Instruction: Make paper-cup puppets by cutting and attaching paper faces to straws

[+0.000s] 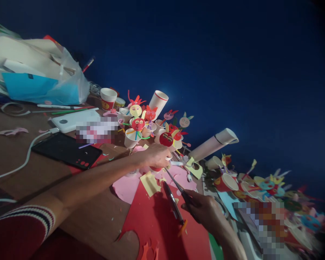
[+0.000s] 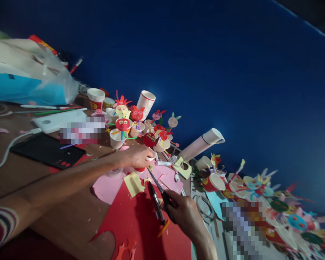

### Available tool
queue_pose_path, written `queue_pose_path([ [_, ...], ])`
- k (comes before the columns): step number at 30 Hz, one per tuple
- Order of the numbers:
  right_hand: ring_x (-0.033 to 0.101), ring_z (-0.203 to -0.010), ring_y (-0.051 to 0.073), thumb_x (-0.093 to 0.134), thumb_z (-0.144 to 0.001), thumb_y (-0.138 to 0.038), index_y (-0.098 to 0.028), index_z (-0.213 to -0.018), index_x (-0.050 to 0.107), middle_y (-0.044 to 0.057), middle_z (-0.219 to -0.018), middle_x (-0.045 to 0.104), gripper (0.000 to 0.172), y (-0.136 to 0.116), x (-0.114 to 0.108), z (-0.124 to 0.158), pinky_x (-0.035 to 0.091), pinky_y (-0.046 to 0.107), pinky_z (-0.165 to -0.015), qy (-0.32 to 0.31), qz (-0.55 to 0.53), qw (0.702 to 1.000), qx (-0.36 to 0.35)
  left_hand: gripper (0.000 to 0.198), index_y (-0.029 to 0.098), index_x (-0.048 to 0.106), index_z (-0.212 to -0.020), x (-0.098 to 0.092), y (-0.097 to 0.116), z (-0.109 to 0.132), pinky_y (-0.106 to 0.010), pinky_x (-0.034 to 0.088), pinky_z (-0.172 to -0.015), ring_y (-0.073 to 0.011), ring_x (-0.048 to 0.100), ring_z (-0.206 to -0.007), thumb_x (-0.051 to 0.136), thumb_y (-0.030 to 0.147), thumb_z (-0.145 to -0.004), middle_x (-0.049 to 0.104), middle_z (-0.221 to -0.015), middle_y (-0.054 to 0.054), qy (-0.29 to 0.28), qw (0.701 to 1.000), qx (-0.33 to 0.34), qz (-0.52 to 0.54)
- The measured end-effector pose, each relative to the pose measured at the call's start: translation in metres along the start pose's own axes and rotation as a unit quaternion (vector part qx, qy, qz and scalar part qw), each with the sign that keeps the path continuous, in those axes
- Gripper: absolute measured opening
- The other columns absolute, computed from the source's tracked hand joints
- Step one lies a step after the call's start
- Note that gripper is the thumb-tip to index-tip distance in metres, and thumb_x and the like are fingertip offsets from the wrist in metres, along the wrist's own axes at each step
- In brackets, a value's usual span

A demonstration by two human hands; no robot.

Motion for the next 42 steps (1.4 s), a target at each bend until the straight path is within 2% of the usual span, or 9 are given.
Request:
queue_pose_path([
  [3, 0.044, -0.040, 0.009, 0.056, -0.076, -0.036, -0.016, -0.107, 0.067, -0.002, -0.050, 0.058, 0.038, 0.004, 0.002, -0.001, 0.034, 0.019, -0.043, 0.004, 0.020, 1.000, -0.015, 0.013, 0.019, 0.060, -0.065, 0.000, 0.000, 0.000, -0.026, 0.027, -0.052, -0.0142, 0.053, -0.063, 0.051, 0.025, -0.073, 0.061, -0.068, -0.002, 0.003, 1.000, 0.003, 0.005],
  [7, 0.053, -0.048, 0.014, 0.058, -0.076, -0.042, -0.021, -0.107, 0.067, 0.000, -0.057, 0.064, 0.039, 0.006, -0.004, -0.002, 0.037, 0.022, -0.048, 0.043, 0.117, 0.992, -0.036, 0.014, 0.019, 0.060, -0.065, -0.001, 0.000, 0.000, -0.026, 0.028, -0.053, -0.0150, 0.053, -0.062, 0.052, 0.027, -0.073, 0.061, -0.067, -0.003, 0.012, 1.000, 0.010, 0.013],
  [10, 0.057, -0.052, 0.017, 0.057, -0.076, -0.044, -0.025, -0.107, 0.067, 0.000, -0.057, 0.065, 0.037, 0.004, -0.005, -0.002, 0.037, 0.022, -0.049, 0.038, 0.149, 0.987, -0.040, 0.014, 0.019, 0.060, -0.064, 0.000, 0.000, 0.000, -0.026, 0.029, -0.054, -0.0152, 0.053, -0.063, 0.053, 0.027, -0.072, 0.061, -0.066, -0.002, 0.012, 1.000, 0.006, 0.019],
  [15, 0.055, -0.049, 0.015, 0.056, -0.078, -0.042, -0.023, -0.107, 0.067, 0.000, -0.057, 0.064, 0.037, 0.001, -0.004, -0.002, 0.037, 0.022, -0.050, 0.031, 0.147, 0.988, -0.033, 0.013, 0.019, 0.062, -0.066, 0.000, 0.000, -0.001, -0.027, 0.029, -0.054, -0.0169, 0.054, -0.063, 0.053, 0.027, -0.072, 0.060, -0.064, -0.003, 0.019, 1.000, 0.001, 0.020],
  [21, 0.055, -0.048, 0.015, 0.057, -0.079, -0.043, -0.018, -0.109, 0.067, 0.002, -0.055, 0.064, 0.040, 0.006, 0.000, -0.003, 0.036, 0.021, -0.046, 0.048, 0.151, 0.985, -0.064, 0.011, 0.017, 0.058, -0.064, -0.003, 0.000, 0.001, -0.027, 0.026, -0.052, -0.0139, 0.050, -0.059, 0.052, 0.022, -0.072, 0.058, -0.063, -0.003, 0.024, 0.999, 0.005, 0.020],
  [27, 0.057, -0.051, 0.016, 0.055, -0.079, -0.046, -0.022, -0.108, 0.067, 0.002, -0.060, 0.067, 0.039, 0.005, -0.003, -0.001, 0.036, 0.022, -0.048, 0.070, 0.188, 0.976, -0.083, 0.012, 0.018, 0.059, -0.064, -0.001, -0.001, -0.001, -0.028, 0.026, -0.053, -0.0137, 0.048, -0.058, 0.051, 0.022, -0.072, 0.058, -0.063, -0.003, 0.030, 0.999, 0.007, 0.021],
  [31, 0.058, -0.055, 0.017, 0.055, -0.079, -0.041, -0.024, -0.108, 0.066, 0.001, -0.062, 0.068, 0.036, 0.003, -0.003, -0.002, 0.037, 0.023, -0.051, 0.056, 0.175, 0.980, -0.077, 0.012, 0.017, 0.061, -0.066, -0.003, -0.002, -0.001, -0.027, 0.027, -0.053, -0.0147, 0.050, -0.059, 0.053, 0.024, -0.072, 0.059, -0.064, -0.004, 0.036, 0.999, 0.004, 0.021],
  [36, 0.056, -0.049, 0.016, 0.053, -0.080, -0.037, -0.023, -0.107, 0.067, 0.000, -0.053, 0.064, 0.034, 0.000, 0.002, -0.002, 0.036, 0.023, -0.049, 0.028, 0.157, 0.985, -0.069, 0.015, 0.017, 0.062, -0.065, -0.007, -0.003, -0.001, -0.027, 0.029, -0.053, -0.0162, 0.053, -0.060, 0.055, 0.028, -0.073, 0.061, -0.065, -0.004, 0.050, 0.998, 0.004, 0.025],
  [42, 0.063, -0.069, 0.022, 0.051, -0.080, -0.033, -0.025, -0.114, 0.062, 0.003, -0.073, 0.071, 0.036, 0.010, 0.000, -0.004, 0.040, 0.026, -0.058, 0.056, 0.214, 0.973, -0.061, 0.013, 0.019, 0.058, -0.062, -0.017, -0.009, -0.001, -0.026, 0.025, -0.051, -0.0148, 0.053, -0.061, 0.050, 0.022, -0.073, 0.058, -0.063, -0.002, 0.074, 0.997, -0.019, -0.001],
])
Point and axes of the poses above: each hand's wrist, its own z-axis away from the middle knuckle, its own x-axis out of the palm, y = z × x, the point moved 9 cm from there along -z, towards the middle knuckle
